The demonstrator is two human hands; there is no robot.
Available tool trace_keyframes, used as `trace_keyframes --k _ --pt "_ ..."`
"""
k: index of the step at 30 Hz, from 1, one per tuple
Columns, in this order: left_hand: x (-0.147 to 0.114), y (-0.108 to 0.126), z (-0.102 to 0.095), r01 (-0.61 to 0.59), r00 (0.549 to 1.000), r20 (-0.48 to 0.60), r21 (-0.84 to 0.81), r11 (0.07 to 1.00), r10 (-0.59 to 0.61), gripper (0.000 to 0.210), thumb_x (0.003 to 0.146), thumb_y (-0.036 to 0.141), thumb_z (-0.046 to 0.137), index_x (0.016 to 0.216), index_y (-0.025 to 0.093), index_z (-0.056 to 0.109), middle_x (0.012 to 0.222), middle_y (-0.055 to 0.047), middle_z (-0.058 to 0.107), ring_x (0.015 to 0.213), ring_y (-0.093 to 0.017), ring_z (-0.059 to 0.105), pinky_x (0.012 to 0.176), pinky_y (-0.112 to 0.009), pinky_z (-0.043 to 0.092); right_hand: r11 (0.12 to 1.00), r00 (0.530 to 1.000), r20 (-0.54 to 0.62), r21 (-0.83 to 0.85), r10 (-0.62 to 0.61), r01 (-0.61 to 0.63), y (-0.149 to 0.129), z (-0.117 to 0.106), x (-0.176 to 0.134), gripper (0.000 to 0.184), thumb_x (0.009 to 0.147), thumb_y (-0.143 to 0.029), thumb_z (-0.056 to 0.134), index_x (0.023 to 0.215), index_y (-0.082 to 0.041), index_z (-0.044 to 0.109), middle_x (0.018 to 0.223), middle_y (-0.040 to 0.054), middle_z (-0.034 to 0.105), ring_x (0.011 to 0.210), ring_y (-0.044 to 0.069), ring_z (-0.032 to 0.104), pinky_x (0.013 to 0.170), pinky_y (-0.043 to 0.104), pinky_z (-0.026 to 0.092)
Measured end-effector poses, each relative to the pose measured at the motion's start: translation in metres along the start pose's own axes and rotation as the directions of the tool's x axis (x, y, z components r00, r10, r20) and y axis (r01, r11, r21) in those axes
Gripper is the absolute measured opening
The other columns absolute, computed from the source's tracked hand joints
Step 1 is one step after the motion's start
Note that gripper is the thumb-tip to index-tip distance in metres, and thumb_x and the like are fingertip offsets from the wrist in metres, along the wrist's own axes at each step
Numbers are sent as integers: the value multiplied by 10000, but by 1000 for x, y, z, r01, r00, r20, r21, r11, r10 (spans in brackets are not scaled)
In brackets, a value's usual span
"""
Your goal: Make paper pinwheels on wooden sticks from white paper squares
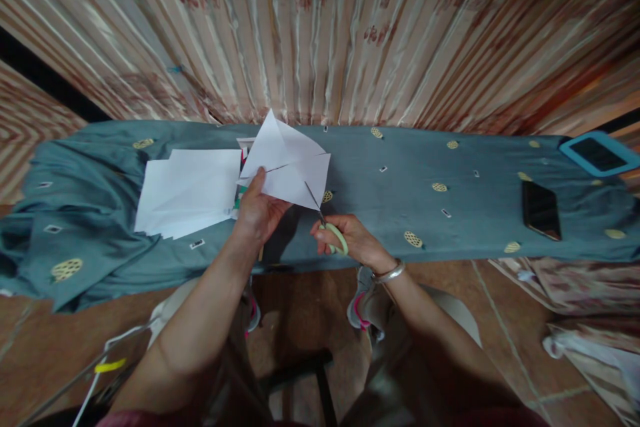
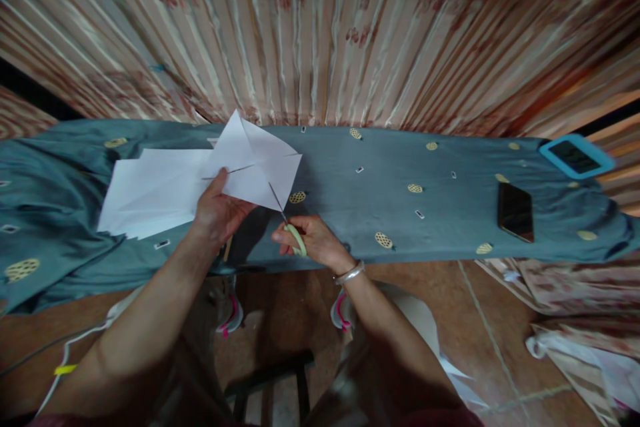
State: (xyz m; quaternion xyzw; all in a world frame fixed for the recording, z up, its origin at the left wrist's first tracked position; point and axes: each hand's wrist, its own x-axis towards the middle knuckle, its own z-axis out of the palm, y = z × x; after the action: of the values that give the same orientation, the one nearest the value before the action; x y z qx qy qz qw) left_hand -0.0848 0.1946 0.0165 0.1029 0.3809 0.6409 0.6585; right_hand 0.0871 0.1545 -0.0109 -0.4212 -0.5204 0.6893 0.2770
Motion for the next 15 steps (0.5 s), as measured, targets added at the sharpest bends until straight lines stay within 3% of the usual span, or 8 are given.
trace_keyframes --k 6,15 --pt "-2 -5 -1 22 1000 -5 12 1000 -22 237 950 253 431 1017 130 622 869 -56 720 762 -171 678 892 -388 544 1000 1000 1 -3 -27 27 2 -1 2 453 653 -581 746 761 -152 648 588 -10 636 502 74 529 482 191 397" --pt "-7 -4 4 55 998 -18 0 998 -55 254 964 252 404 965 128 625 800 -38 717 700 -153 667 850 -360 563 999 999 -9 -28 -38 38 3 -3 4 476 646 -613 736 747 -154 660 569 -16 631 485 68 525 479 187 405"
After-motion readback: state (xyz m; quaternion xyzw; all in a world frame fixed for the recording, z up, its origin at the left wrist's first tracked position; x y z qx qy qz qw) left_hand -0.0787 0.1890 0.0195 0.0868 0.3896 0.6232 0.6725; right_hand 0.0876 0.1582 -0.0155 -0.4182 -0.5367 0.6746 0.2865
